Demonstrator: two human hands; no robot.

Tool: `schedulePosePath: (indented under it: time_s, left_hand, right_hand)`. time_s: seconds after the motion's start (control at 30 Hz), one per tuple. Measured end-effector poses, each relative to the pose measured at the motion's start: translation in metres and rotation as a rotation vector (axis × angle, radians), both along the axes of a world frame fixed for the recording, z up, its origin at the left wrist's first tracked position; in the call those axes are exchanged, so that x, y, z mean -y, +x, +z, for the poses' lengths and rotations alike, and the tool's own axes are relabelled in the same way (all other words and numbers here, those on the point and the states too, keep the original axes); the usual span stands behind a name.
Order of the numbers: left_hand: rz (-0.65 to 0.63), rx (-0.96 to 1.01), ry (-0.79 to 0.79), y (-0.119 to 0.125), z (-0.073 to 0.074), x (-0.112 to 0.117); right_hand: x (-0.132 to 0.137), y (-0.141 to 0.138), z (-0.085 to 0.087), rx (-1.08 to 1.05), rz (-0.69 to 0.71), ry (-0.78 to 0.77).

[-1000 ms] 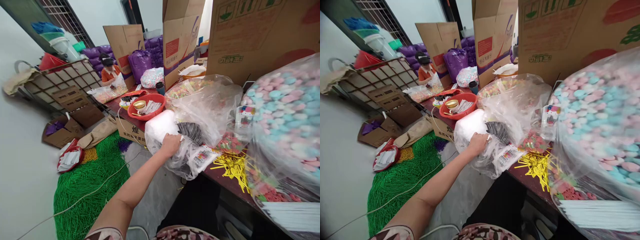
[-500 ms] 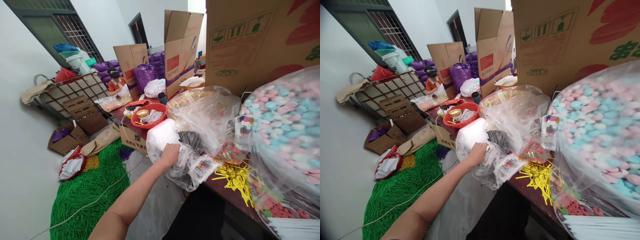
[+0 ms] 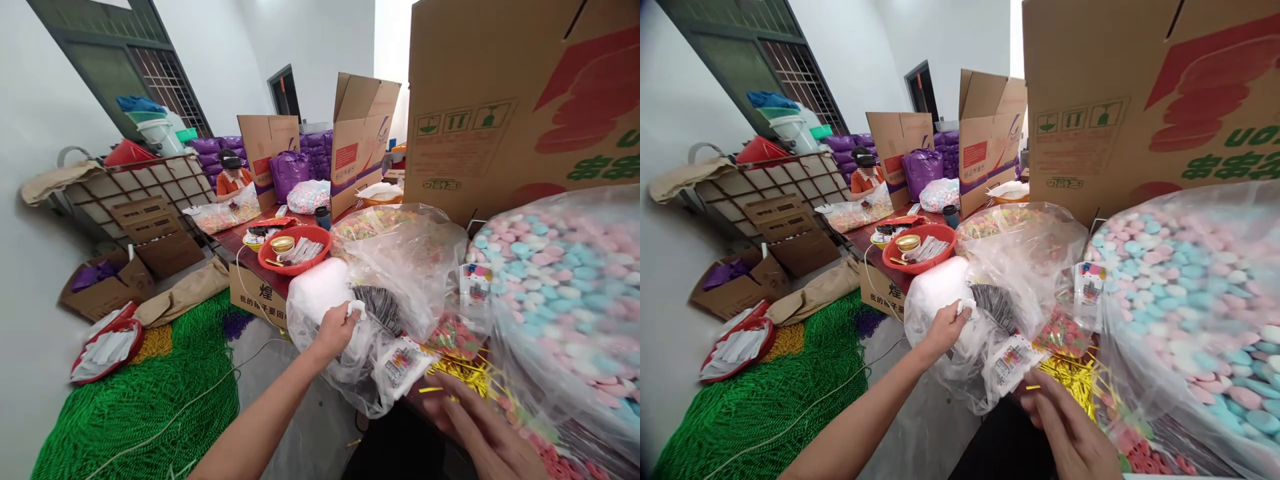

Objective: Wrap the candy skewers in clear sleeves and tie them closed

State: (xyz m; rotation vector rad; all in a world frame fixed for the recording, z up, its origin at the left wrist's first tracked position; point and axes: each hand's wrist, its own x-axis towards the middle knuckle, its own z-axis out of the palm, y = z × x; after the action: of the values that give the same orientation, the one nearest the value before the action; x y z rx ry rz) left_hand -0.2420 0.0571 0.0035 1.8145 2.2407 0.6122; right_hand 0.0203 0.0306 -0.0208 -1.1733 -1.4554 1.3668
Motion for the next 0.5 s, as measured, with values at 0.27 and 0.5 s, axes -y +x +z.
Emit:
schedulePosePath:
  time_s: [0.27, 0.5]
  left_hand:
    - [-0.066, 1.352, 0.145, 0.053, 0.008, 0.025]
    - [-0.031, 1.578, 0.207, 0.059, 0.011, 0.022]
  right_hand:
    - [-0.040, -0.090, 0.027, -0.083, 0.198, 0.163]
    - [-0.043, -0.103, 0.013, 0.101, 0.163, 0.414]
